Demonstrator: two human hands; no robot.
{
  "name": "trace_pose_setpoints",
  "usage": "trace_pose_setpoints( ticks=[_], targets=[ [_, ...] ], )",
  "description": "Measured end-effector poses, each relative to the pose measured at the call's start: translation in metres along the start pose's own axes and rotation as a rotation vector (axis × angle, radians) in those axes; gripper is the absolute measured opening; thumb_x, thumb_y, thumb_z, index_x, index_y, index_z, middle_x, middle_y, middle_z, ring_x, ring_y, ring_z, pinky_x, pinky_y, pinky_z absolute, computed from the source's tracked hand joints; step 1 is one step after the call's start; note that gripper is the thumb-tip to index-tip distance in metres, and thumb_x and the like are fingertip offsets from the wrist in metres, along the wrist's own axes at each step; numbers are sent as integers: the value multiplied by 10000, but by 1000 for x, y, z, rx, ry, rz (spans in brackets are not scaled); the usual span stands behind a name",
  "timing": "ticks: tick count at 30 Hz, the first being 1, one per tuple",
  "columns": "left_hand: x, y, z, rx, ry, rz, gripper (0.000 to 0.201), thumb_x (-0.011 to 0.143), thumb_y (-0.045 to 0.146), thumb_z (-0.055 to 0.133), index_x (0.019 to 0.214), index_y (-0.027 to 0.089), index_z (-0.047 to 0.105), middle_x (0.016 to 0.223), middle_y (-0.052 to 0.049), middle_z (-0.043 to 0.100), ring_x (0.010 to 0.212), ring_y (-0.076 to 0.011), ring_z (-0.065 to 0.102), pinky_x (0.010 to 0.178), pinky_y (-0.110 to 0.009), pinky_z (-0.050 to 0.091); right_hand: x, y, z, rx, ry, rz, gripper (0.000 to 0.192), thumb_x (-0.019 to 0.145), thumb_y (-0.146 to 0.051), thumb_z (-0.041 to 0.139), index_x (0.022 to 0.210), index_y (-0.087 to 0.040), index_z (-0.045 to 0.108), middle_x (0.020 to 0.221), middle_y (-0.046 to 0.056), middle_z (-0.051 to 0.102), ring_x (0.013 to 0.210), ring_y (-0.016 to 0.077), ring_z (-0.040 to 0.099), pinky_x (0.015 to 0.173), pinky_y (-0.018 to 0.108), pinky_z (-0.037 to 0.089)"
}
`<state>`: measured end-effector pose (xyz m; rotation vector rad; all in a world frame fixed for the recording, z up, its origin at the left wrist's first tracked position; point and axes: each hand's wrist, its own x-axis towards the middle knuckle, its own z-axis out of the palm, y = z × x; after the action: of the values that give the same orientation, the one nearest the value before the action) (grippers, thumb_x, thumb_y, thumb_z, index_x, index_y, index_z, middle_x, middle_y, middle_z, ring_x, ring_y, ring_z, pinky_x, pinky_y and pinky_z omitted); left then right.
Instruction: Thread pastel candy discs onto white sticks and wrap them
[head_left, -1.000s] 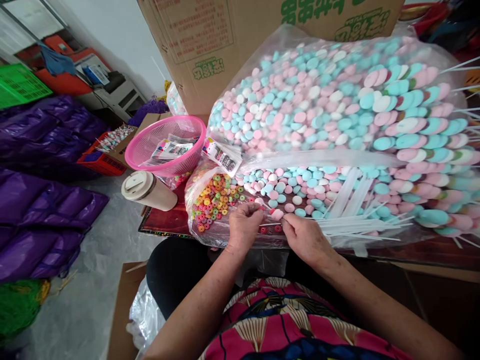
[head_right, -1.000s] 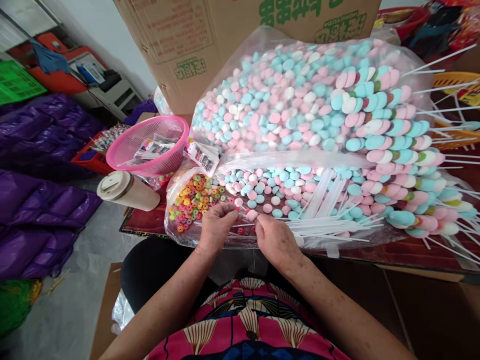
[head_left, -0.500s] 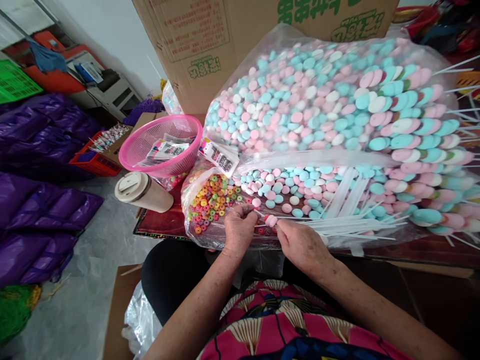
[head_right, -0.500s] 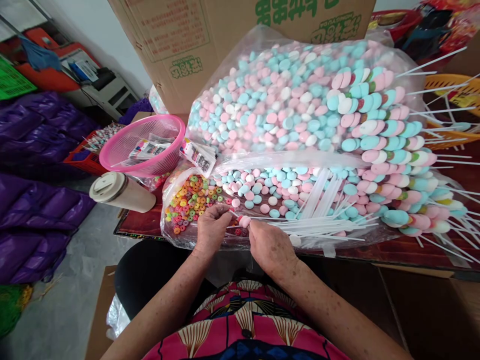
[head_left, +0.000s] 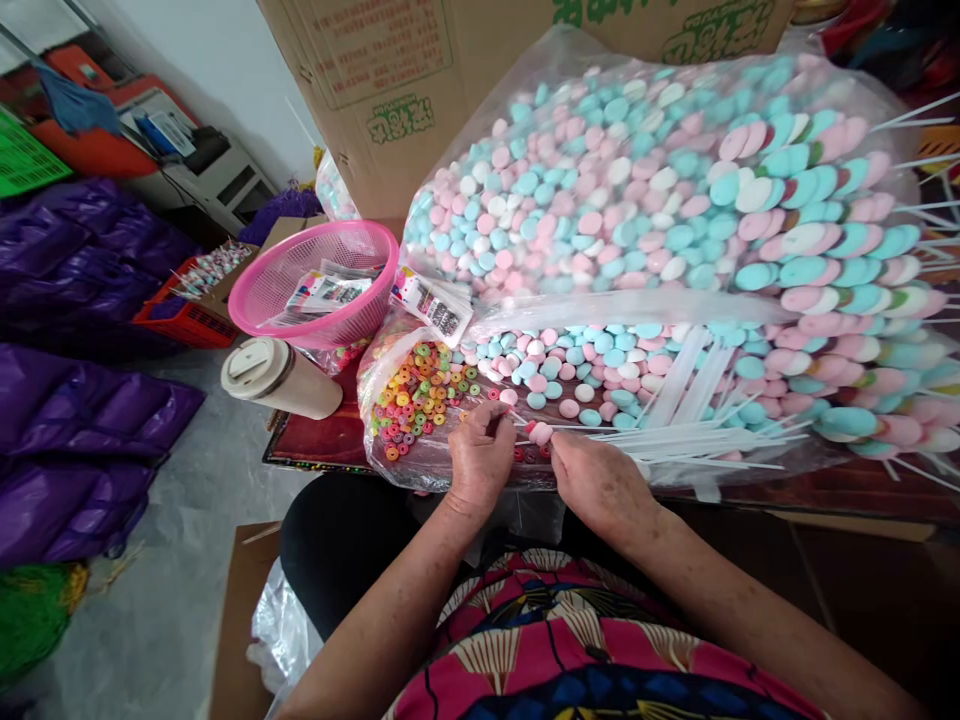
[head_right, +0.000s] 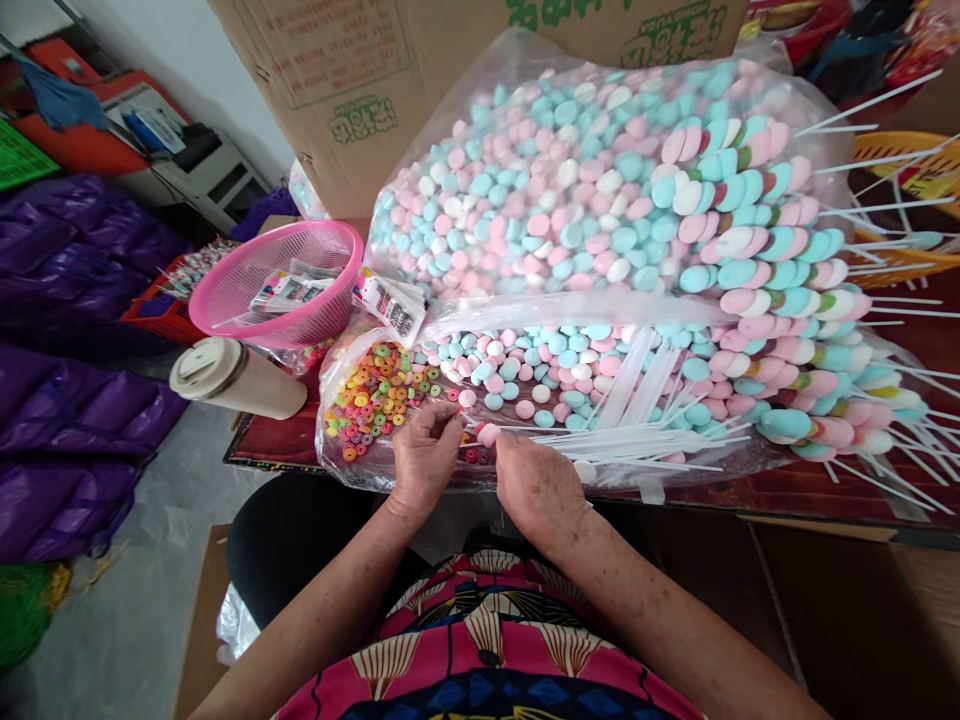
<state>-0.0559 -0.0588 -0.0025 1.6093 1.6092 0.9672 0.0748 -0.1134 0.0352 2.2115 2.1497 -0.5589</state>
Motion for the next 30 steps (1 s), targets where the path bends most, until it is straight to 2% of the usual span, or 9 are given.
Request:
trace_pose_setpoints(
  ticks=[3, 6, 13, 15, 17, 19, 25, 27, 30],
  targets=[
    [1, 3, 1, 11, -51, -23, 154, 712, 174, 551, 812, 174, 669, 753, -14, 687, 708, -141, 618, 721, -268, 484, -2, -1, -2, -28, 11, -8, 220, 910, -168, 377, 901, -176, 597, 833, 71, 678, 720, 186, 635, 531, 277, 267],
    [3, 7, 4, -161, -158, -102, 116, 682, 166, 529, 708, 168, 642, 679, 4, 654, 662, -124, 597, 676, -241, 478, 0, 0, 1, -33, 47, -2, 233, 909, -147, 361, 897, -168, 592, 852, 81, 678, 721, 182, 630, 531, 280, 267],
    [8, 9, 1, -599, -218, -267, 101, 616, 206, 537, 707, 170, 564, 668, 17, 618, 602, -119, 594, 647, -279, 508, 7, 9, 14, 69, 172, -52, 248, 913, -184, 366, 822, -169, 596, 780, 52, 666, 696, 155, 589, 562, 269, 263],
    [12, 5, -5, -613, -166, -325, 115, 621, 214, 517, 727, 177, 545, 687, 15, 624, 567, -120, 593, 603, -282, 505, 8, 13, 16, 97, 188, -58, 248, 909, -197, 372, 797, -170, 592, 768, 51, 662, 697, 155, 581, 572, 269, 265],
    [16, -2, -11, -475, -51, -316, 137, 634, 211, 512, 760, 181, 555, 683, 18, 623, 530, -114, 571, 570, -267, 486, 9, 17, 17, 102, 186, -44, 248, 906, -207, 377, 781, -172, 588, 765, 54, 663, 689, 157, 574, 573, 272, 259],
    [21, -7, -17, -204, -18, -209, 145, 657, 193, 523, 777, 181, 603, 686, 11, 635, 573, -124, 575, 605, -260, 475, 9, 19, 17, 105, 164, -34, 255, 906, -219, 380, 760, -174, 585, 755, 57, 664, 679, 158, 569, 569, 276, 252],
    [26, 9, -10, 466, -331, 117, 151, 768, 229, 553, 856, 205, 673, 911, -61, 672, 850, -212, 607, 764, -297, 452, 9, 26, 7, 89, 161, 11, 267, 893, -249, 392, 728, -180, 589, 731, 61, 665, 625, 153, 552, 558, 283, 239],
    [24, 16, -3, 595, -410, 159, 163, 787, 233, 542, 900, 205, 656, 969, -77, 650, 852, -217, 603, 755, -299, 450, 8, 30, 3, 49, 179, 40, 256, 883, -240, 393, 727, -181, 588, 713, 63, 659, 612, 155, 545, 550, 288, 226],
    [23, 16, 3, 629, -428, 164, 143, 804, 222, 522, 867, 213, 650, 960, -60, 636, 872, -202, 596, 766, -280, 445, 3, 34, 3, 27, 160, 34, 254, 886, -242, 392, 728, -184, 583, 698, 57, 653, 618, 157, 547, 543, 290, 214]
  ],
)
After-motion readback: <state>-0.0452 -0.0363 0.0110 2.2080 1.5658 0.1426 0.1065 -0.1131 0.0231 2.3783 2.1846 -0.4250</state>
